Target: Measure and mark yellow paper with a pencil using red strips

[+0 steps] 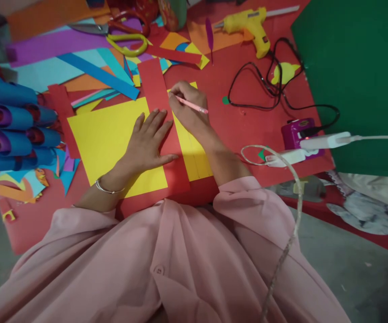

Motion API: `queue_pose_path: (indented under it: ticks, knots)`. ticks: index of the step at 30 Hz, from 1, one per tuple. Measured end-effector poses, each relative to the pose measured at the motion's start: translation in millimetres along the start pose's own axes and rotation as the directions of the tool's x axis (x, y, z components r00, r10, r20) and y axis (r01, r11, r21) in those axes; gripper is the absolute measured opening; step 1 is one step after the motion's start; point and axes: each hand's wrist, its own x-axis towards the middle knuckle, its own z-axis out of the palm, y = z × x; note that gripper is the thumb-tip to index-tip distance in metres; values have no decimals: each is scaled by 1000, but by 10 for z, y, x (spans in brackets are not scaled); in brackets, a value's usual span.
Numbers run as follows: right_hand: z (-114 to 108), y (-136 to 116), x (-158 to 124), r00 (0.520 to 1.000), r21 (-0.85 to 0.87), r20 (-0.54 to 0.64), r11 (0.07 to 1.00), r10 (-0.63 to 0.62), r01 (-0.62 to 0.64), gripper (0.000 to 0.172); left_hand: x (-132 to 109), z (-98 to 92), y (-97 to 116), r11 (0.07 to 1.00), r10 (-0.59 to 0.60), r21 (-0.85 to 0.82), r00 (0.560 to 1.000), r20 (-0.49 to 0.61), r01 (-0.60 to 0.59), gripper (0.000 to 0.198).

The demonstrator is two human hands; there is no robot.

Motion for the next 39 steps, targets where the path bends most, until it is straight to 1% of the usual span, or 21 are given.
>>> queue_pose_path:
  ticks: [3,7,10,12,15,19,23,27,33,39]
  knots:
    - [3,12,3,999,-15,22,999,34,-33,18,3,-4,-1,1000,-1,1,1000,14,1,104]
    - [-4,28,2,998,-28,41,999,44,-43,24,-2,-7,7,1000,-2,19,1000,3,2,105]
    - [-35,-27,-16,999,-10,18,999,39,-38,23,-19,-15,28,999,-8,35,1000,-15,8,102]
    - [-56,-75,-30,1000,5,-12,1000,14,-14,23,-29,-11,42,999,-5,52,999,-31,7,101]
    - [-66,-116,-41,997,56,-23,996,72,-70,22,-28,5,49,995,-1,97,999,-35,4,102]
    - [-65,-143,-44,994,85,-45,992,95,-91,23,-27,8,55,991,-2,132,999,-41,8,102]
    - [-68,-156,-47,992,94,-53,990,111,-106,22,-29,5,60,992,1,126,999,-36,4,102]
    - [-67,-140,-46,995,91,-55,992,88,-83,22,-26,11,59,993,-4,116,1000,-31,8,102]
    - [-46,-109,-49,993,110,-57,990,100,-94,21,-25,12,58,992,-12,129,1000,-20,15,103]
    - [-49,-111,-47,994,117,-38,988,102,-97,21,-26,10,61,992,-11,124,1000,-23,14,103]
